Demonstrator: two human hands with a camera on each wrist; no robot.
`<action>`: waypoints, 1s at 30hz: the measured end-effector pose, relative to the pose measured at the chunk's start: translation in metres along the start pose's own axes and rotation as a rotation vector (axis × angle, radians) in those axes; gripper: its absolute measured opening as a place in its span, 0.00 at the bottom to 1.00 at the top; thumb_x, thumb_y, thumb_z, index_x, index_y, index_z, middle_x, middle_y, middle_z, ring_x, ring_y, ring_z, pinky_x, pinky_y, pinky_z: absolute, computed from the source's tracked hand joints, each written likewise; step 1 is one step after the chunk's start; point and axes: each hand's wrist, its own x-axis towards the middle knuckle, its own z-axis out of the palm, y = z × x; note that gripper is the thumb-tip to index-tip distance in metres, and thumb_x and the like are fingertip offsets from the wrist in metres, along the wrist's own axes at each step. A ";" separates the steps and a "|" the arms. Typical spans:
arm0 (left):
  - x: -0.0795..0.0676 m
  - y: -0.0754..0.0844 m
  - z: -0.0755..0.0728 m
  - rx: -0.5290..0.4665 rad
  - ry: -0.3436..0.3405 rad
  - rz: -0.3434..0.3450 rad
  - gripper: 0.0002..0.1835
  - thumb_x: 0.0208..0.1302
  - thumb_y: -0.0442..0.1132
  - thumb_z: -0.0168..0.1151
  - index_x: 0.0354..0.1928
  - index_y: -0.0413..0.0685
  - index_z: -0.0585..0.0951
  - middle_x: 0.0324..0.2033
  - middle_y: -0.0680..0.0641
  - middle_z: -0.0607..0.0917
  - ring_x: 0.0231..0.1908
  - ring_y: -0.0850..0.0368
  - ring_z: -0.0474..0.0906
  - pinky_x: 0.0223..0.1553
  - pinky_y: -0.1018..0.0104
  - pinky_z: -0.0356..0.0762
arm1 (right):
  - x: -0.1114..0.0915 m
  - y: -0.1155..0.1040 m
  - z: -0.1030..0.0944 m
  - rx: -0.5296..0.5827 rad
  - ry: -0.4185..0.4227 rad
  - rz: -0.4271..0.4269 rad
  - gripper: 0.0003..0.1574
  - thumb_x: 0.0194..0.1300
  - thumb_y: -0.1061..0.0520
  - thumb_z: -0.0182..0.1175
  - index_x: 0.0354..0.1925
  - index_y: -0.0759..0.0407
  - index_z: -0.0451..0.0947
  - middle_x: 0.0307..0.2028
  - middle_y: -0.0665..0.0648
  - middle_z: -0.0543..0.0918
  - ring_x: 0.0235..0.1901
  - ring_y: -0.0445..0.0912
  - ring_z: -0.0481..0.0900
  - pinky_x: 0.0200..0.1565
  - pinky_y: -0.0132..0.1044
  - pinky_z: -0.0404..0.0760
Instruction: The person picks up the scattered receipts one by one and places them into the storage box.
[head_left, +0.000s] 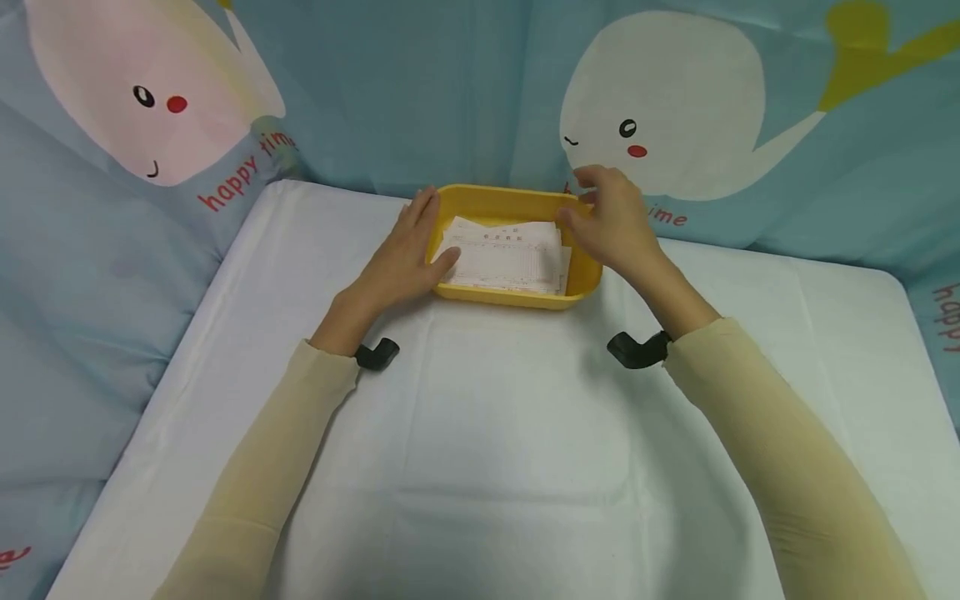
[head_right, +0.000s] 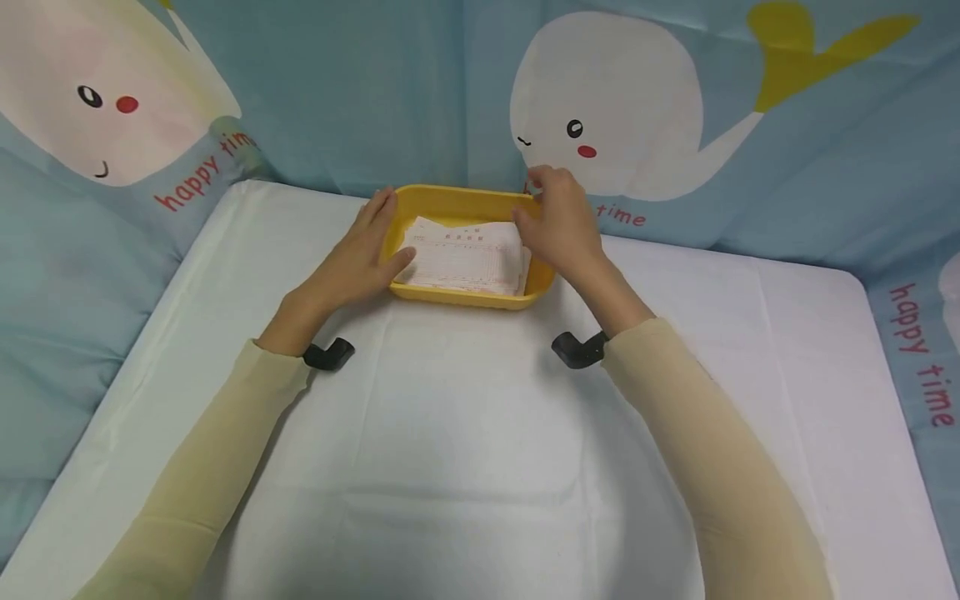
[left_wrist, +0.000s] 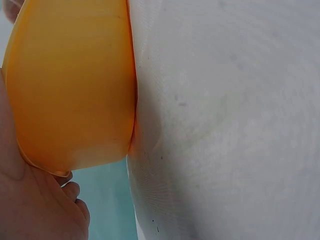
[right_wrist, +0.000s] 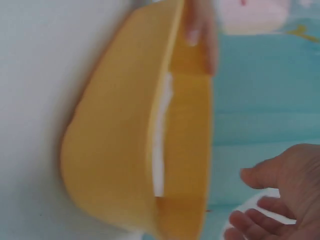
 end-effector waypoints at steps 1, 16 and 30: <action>0.000 0.000 -0.001 0.003 0.004 0.000 0.49 0.80 0.58 0.49 0.86 0.44 0.37 0.87 0.45 0.36 0.87 0.48 0.33 0.86 0.52 0.32 | -0.004 -0.001 -0.002 0.014 0.038 -0.016 0.34 0.76 0.55 0.62 0.75 0.63 0.69 0.71 0.66 0.74 0.68 0.59 0.78 0.69 0.54 0.80; -0.002 0.007 0.006 -0.028 -0.009 -0.035 0.49 0.79 0.59 0.49 0.86 0.48 0.36 0.87 0.50 0.35 0.87 0.50 0.33 0.86 0.49 0.35 | -0.088 0.062 -0.012 0.050 0.351 -0.150 0.25 0.73 0.58 0.65 0.65 0.64 0.79 0.64 0.66 0.79 0.65 0.59 0.78 0.65 0.61 0.79; 0.001 0.004 0.002 -0.043 0.015 -0.009 0.44 0.82 0.58 0.44 0.86 0.46 0.40 0.87 0.47 0.37 0.87 0.46 0.39 0.85 0.45 0.44 | -0.090 0.093 0.008 -0.056 0.181 -0.131 0.32 0.74 0.54 0.65 0.72 0.60 0.74 0.75 0.66 0.71 0.75 0.65 0.68 0.75 0.66 0.65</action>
